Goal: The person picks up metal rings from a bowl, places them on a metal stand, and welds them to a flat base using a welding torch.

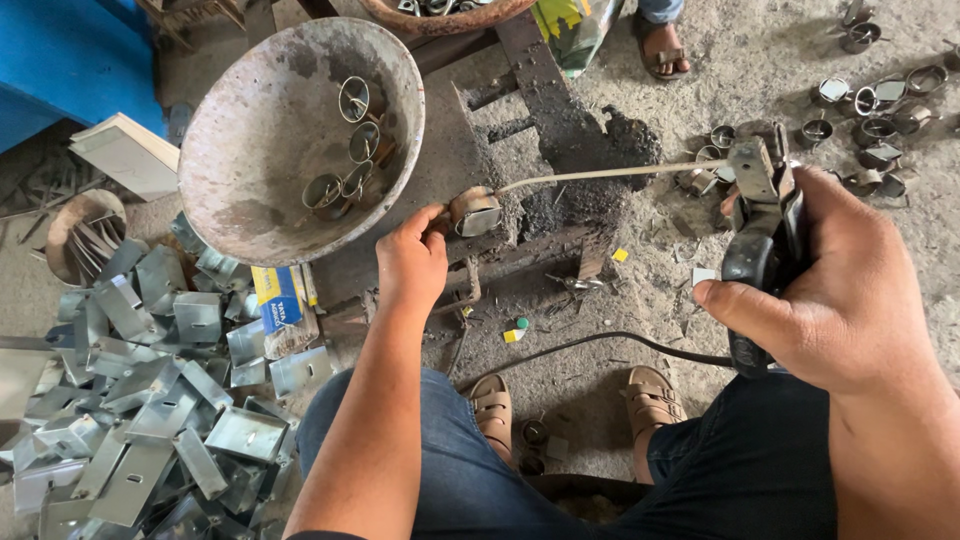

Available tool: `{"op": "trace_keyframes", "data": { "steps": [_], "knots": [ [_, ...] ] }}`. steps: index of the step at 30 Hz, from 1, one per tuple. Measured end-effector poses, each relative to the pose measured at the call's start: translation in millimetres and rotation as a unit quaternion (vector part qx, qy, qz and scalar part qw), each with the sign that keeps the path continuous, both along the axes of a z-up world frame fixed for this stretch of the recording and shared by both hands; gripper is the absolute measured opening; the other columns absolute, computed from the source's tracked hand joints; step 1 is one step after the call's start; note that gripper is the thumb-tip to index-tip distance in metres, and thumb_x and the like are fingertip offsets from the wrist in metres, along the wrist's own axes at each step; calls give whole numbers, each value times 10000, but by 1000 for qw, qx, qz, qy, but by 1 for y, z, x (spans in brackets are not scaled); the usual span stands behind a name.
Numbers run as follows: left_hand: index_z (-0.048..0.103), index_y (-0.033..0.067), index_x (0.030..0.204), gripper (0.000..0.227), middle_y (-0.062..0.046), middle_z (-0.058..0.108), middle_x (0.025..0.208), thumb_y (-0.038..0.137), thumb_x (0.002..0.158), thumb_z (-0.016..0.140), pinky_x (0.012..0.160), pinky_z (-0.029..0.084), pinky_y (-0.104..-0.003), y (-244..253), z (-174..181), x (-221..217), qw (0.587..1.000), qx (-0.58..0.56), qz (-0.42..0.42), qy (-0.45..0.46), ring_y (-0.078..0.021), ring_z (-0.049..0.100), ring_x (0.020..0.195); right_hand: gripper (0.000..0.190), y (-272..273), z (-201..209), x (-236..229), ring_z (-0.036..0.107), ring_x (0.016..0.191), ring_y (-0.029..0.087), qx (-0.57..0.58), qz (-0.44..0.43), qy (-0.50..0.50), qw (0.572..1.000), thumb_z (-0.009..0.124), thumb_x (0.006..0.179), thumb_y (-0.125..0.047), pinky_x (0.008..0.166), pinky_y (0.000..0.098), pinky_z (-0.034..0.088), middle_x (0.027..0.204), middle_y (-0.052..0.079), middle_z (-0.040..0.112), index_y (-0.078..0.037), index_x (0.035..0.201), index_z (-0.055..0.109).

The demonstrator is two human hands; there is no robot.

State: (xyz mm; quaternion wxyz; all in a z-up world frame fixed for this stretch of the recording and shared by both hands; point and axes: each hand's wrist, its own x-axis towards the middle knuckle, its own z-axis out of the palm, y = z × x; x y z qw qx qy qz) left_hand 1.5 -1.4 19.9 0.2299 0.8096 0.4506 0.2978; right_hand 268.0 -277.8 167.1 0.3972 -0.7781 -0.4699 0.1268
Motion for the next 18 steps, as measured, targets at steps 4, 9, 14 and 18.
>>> {"op": "trace_keyframes", "data": {
  "steps": [4,9,14,18],
  "knots": [
    [735,115,1183,306,-159,767,1063,36,900,652,846,590,-363,-1,3,1,1000,-10,4,5,-307,760,959,533,1,2,-1,549,540,136,11,11,21,1000,860,616,-313,486,312,425,643,14,563,-57,1028,638],
    [738,120,1183,301,-160,766,1058,47,901,660,839,589,-363,-3,8,2,1000,-13,7,17,-306,760,943,521,0,2,-3,541,528,152,-8,-3,7,1000,857,608,-268,488,322,419,663,34,556,-43,1025,640],
    [737,118,1182,303,-160,767,1058,39,903,652,836,592,-361,-5,10,2,1000,-8,0,8,-303,763,948,511,-1,4,-5,513,557,147,21,6,21,1000,841,610,-246,502,307,400,664,24,537,-33,1027,637],
    [740,119,1160,295,-145,777,1026,29,893,653,806,591,-367,-8,14,2,1000,-10,-8,-9,-291,768,904,518,0,6,-9,490,596,88,50,21,62,997,826,655,-265,526,267,396,706,-25,532,-48,1083,633]
  ]
}}
